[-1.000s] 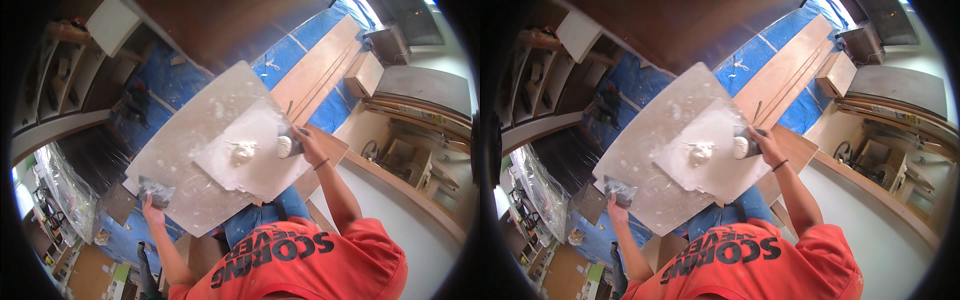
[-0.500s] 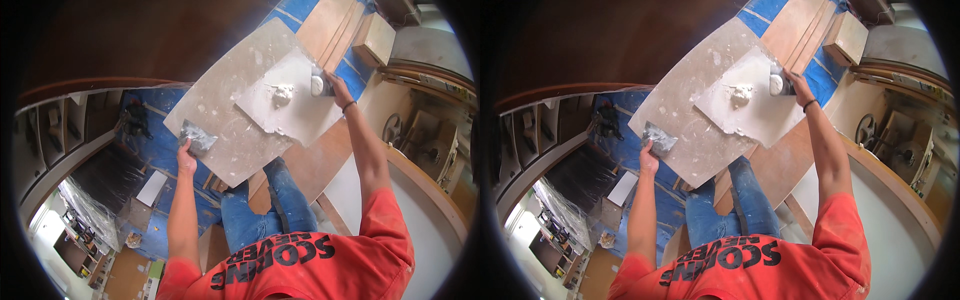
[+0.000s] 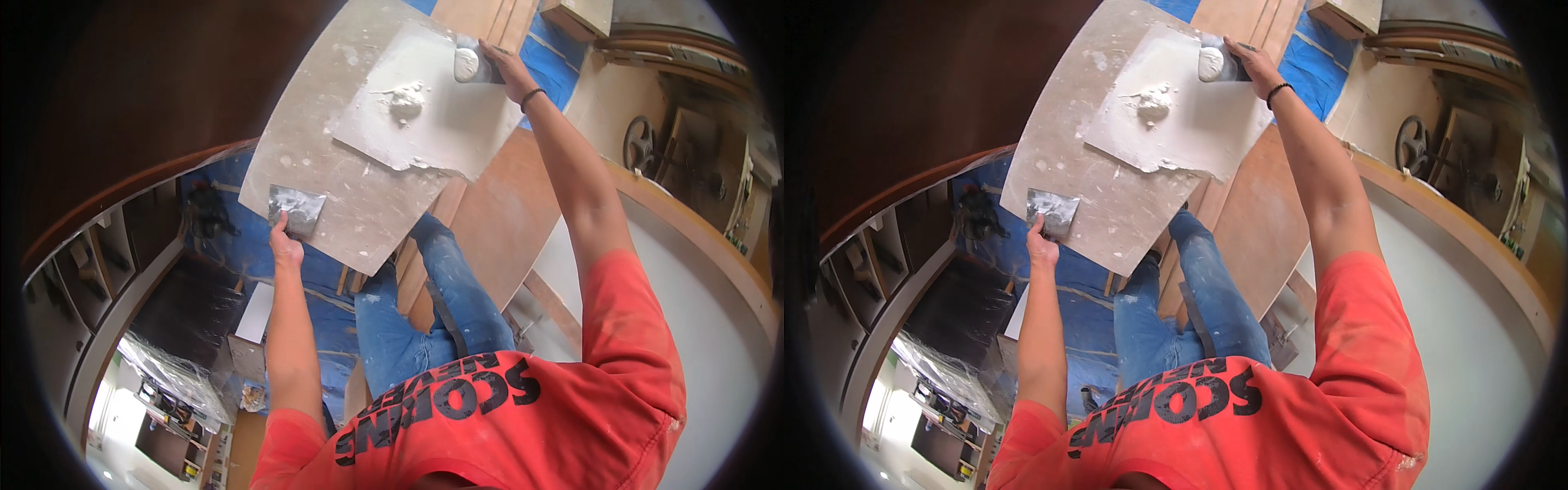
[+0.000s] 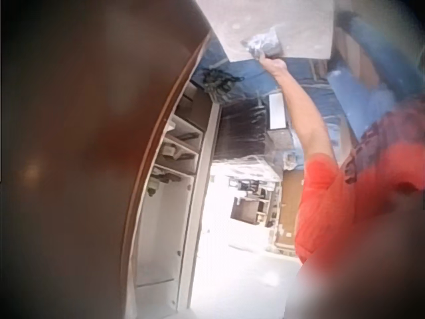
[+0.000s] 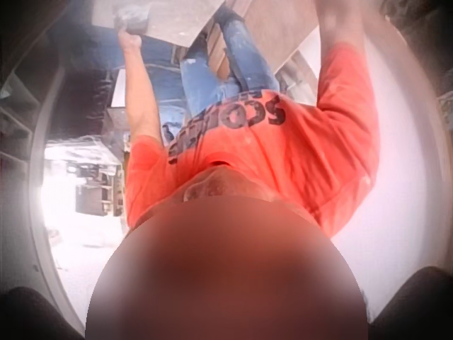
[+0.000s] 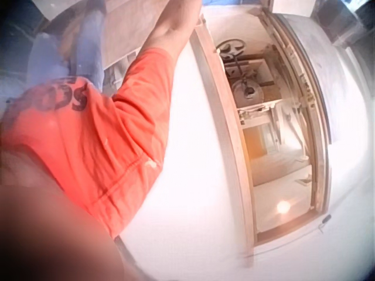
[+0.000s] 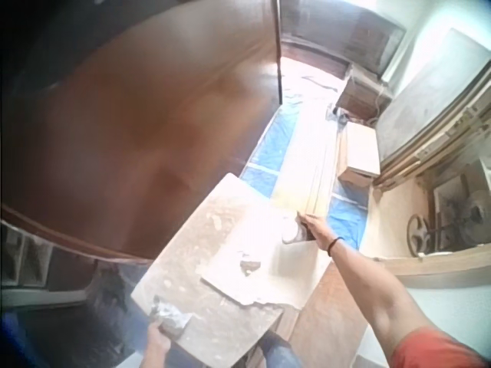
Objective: The person applies plaster to the ceiling using a trowel and hawk. They repeatedly scoop plaster from the hawk and spread it onto the ceiling surface, smoothing the material in place.
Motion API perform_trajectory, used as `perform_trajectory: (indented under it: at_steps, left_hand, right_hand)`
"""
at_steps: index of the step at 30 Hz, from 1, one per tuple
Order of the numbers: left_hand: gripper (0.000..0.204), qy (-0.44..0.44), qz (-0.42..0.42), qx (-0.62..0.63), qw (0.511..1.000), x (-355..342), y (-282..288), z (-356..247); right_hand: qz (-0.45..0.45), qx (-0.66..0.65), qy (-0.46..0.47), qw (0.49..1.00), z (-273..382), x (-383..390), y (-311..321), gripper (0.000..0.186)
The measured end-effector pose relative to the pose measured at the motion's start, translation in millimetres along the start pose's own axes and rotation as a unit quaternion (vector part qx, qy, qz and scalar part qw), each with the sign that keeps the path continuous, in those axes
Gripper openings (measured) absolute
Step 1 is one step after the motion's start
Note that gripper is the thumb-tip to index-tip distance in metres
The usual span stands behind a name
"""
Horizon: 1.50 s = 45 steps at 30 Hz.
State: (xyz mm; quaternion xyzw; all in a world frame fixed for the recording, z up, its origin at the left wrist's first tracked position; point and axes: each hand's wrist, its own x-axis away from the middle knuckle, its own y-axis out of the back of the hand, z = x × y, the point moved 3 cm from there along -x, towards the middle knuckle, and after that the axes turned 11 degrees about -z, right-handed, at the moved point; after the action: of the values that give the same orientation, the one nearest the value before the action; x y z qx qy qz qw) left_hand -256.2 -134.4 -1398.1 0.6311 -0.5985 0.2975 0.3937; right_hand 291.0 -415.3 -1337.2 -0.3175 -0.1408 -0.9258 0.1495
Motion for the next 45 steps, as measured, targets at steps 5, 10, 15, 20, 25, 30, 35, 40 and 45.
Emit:
perform_trajectory:
  at_steps: [5,10,15,20,25,30,35,40,45]
  left_hand:
    - [0.043,-0.023,0.079,-0.006,0.997,-22,-4,0]
    - [0.035,-0.016,0.076,-0.014,0.997,-31,4,3]
    - [0.045,0.006,0.097,0.021,0.995,-28,5,5]
    - [0.049,0.019,0.064,0.027,0.997,-27,7,8]
    - [0.037,0.02,0.068,0.017,0.997,-26,6,14]
    - [0.037,0.015,0.077,-0.005,0.997,-24,7,22]
    - [0.036,0.06,0.108,-0.066,0.99,-7,46,24]
    - [0.034,0.099,0.199,-0.028,0.975,50,134,26]
    - [0.037,0.173,0.112,-0.103,0.973,134,230,65]
  right_hand:
    - [-0.051,-0.011,0.05,0.997,-20,22,33,0.058]
    - [-0.09,-0.115,0.093,0.985,-43,56,26,0.051]
    - [-0.174,-0.275,0.068,0.943,-87,123,21,0.049]
    - [-0.142,-0.342,0.026,0.928,-147,181,-15,0.052]
    - [-0.171,-0.374,0.008,0.912,-178,230,-24,0.051]
    - [-0.151,-0.38,-0.023,0.912,-193,265,-20,0.049]
    - [-0.146,-0.407,-0.041,0.901,-199,301,-8,0.05]
    - [-0.104,-0.414,-0.01,0.904,-170,270,-7,0.05]
    - [-0.113,-0.439,-0.04,0.891,-148,209,-12,0.046]
